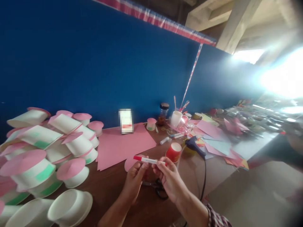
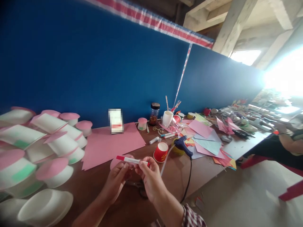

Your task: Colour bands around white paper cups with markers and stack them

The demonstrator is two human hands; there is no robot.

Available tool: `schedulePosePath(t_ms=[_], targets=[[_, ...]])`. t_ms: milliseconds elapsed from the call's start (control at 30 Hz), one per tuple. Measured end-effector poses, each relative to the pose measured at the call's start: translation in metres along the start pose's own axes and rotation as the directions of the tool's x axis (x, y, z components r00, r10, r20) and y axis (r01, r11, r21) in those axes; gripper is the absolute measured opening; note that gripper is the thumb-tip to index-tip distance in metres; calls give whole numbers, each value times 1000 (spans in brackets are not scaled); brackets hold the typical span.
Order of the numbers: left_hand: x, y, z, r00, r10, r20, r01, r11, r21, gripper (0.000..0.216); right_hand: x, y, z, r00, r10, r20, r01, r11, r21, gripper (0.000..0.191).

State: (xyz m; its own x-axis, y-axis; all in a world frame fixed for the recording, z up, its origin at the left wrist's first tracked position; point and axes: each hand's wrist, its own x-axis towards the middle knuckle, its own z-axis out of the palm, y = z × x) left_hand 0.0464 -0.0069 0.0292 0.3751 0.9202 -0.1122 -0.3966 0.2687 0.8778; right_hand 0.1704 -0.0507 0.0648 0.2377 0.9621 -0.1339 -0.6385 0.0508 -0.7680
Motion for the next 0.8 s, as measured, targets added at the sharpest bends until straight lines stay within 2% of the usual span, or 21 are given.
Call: schedulePosePath(t_ms=[67, 133, 233, 333, 433, 467, 500, 567, 633, 700, 800], targets=[[1, 1, -1, 998, -42, -37, 38, 994, -102, 35, -6, 14, -1, 999, 35, -3, -35, 999, 18, 25], [1, 3, -2, 997, -77, -19, 74, 986, -150, 37, -11, 21, -2, 996, 92, 5, -92, 996, -5, 26], [2, 5, -2, 997, -74, -35, 66, 979, -190, 32, -15, 19, 0, 991, 134, 28, -126, 973, -196, 25], [0, 8, -1, 997, -78, -27, 71, 975, -209, 29, -10, 9, 3, 999, -31, 26, 40, 866, -498, 25], [-5, 8, 2, 992, -128, 19, 129, 976, -177, 31, 0, 1, 6, 980, -172, 97, 193, 739, -645, 30], [-7, 8, 3, 988, -147, 55, 153, 977, -151, 32, 4, 1, 7, 979, -167, 121, 205, 726, -657, 33], [-9, 7, 4, 982, -159, 98, 170, 978, -118, 33, 7, 3, 9, 984, -109, 140, 175, 736, -654, 36], [-11, 5, 5, 969, -163, 188, 172, 984, -37, 36, 10, 8, 11, 986, 58, 157, 51, 786, -616, 42], [-12, 2, 6, 964, -149, 218, 150, 989, 14, 40, 11, 16, 12, 981, 128, 142, -23, 818, -575, 45], [-12, 0, 6, 965, -154, 212, 148, 988, 44, 41, 9, 24, 13, 988, 103, 111, -25, 832, -554, 46], [-12, -2, 8, 963, -185, 196, 177, 983, 57, 41, 8, 32, 15, 996, 9, 92, 43, 834, -550, 42]])
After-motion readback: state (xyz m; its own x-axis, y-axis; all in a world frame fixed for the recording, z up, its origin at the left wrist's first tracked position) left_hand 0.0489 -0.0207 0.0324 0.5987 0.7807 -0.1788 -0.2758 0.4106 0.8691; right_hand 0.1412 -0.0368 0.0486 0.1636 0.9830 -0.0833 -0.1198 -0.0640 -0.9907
